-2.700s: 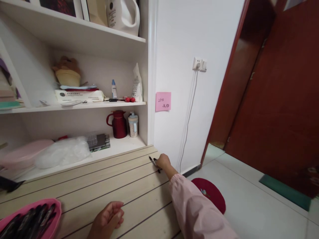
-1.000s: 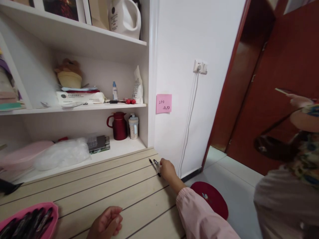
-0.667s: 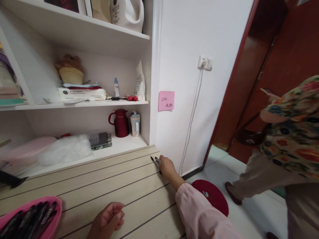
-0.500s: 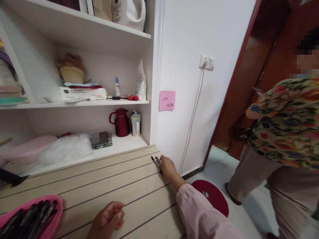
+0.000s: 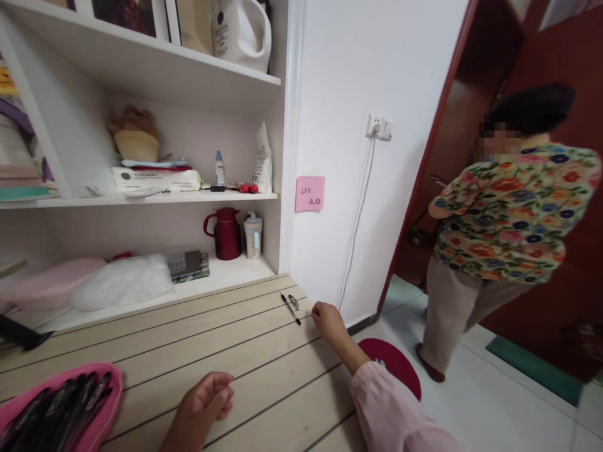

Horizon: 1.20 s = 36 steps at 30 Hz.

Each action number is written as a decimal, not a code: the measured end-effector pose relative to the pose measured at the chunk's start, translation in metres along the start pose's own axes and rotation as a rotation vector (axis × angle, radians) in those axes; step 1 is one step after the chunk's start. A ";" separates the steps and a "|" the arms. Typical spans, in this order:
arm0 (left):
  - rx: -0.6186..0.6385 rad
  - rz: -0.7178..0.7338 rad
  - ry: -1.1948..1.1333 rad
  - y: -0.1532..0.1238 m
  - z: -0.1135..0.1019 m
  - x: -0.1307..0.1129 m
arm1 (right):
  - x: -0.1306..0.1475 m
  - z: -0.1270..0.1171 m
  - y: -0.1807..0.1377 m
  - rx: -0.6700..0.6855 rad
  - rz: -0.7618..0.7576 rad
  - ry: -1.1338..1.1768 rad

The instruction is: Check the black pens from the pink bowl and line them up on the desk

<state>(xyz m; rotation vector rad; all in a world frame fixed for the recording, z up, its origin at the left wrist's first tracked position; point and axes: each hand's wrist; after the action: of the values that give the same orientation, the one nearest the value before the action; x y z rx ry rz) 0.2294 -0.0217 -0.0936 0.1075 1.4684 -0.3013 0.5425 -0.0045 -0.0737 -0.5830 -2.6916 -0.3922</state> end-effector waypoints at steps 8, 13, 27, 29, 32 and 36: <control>-0.020 0.036 -0.013 -0.001 -0.001 0.003 | 0.022 0.005 0.009 -0.034 0.007 -0.023; 0.002 0.024 -0.040 0.002 -0.003 0.006 | 0.025 0.011 0.015 -0.011 -0.057 -0.035; 0.018 -0.004 -0.049 0.003 -0.002 0.005 | 0.020 0.015 0.017 0.044 -0.091 -0.033; 0.014 -0.008 -0.050 0.003 -0.002 0.005 | 0.018 0.016 0.018 0.037 -0.064 -0.027; 0.008 -0.004 -0.047 0.003 -0.003 0.005 | 0.016 0.020 0.019 0.018 -0.011 -0.010; 0.009 -0.007 -0.043 0.003 -0.003 0.004 | 0.016 0.026 0.021 0.004 0.027 0.029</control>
<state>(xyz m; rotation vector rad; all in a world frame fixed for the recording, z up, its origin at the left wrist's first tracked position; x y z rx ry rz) 0.2275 -0.0191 -0.0980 0.1021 1.4253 -0.3143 0.5307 0.0281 -0.0864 -0.6068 -2.6539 -0.3844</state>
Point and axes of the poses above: each hand's wrist, its own y-axis towards the middle knuckle, its own z-axis out of the palm, x = y × z, and after that the axes turned 1 degree about -y, right-handed
